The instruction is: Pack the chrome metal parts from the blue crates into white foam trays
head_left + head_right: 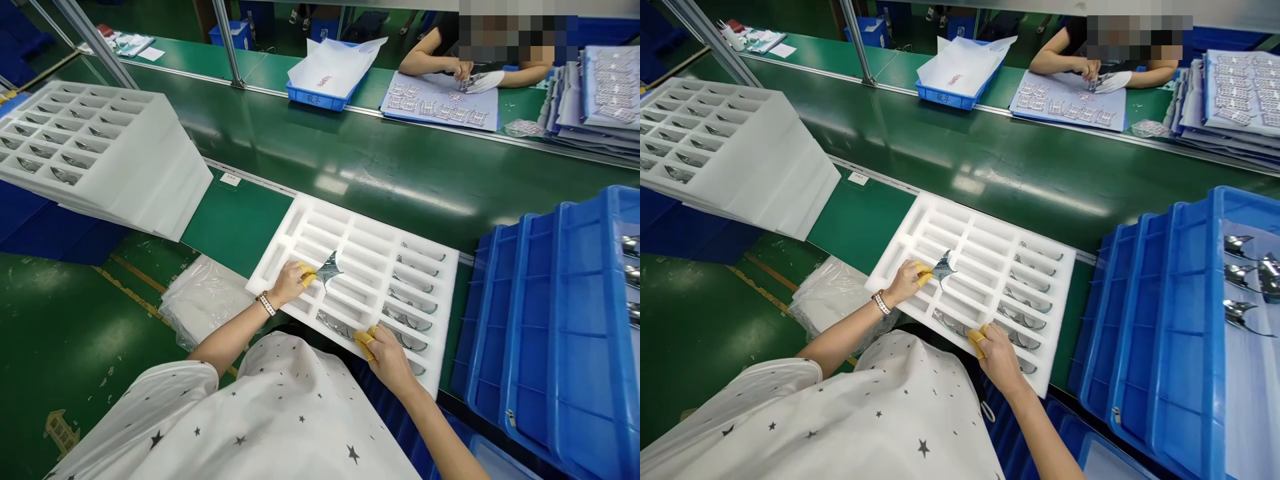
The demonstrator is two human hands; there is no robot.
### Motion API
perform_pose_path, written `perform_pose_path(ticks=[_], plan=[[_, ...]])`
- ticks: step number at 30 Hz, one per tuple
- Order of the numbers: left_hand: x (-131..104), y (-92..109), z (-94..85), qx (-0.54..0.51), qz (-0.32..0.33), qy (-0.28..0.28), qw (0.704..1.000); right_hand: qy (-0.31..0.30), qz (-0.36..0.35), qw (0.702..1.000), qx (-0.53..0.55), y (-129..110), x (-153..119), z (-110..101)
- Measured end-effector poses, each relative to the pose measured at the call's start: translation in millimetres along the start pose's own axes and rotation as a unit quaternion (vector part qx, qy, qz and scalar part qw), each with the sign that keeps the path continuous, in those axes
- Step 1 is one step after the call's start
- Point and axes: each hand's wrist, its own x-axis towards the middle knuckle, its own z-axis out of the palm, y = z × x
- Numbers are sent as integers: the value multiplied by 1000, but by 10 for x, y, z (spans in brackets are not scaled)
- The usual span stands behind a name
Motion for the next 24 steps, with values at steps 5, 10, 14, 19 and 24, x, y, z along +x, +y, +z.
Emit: perform_pose_path(ticks=[5, 10, 14, 19, 24], plan=[[-8, 6, 15, 25, -5, -18, 1000, -21, -9, 998, -59, -28, 38, -13], [-13, 1, 21, 33, -4, -16, 999, -140, 14, 985, -102, -148, 216, -94], [-10, -5, 21, 33, -3, -20, 999, -234, 48, 962, -133, -223, 373, -174], [-9, -17, 28, 31, 1, -7, 999, -289, 50, 941, -170, -295, 494, -237], [-9, -41, 44, 25, 11, 2, 1000, -302, 29, 932, -200, -389, 559, -260]])
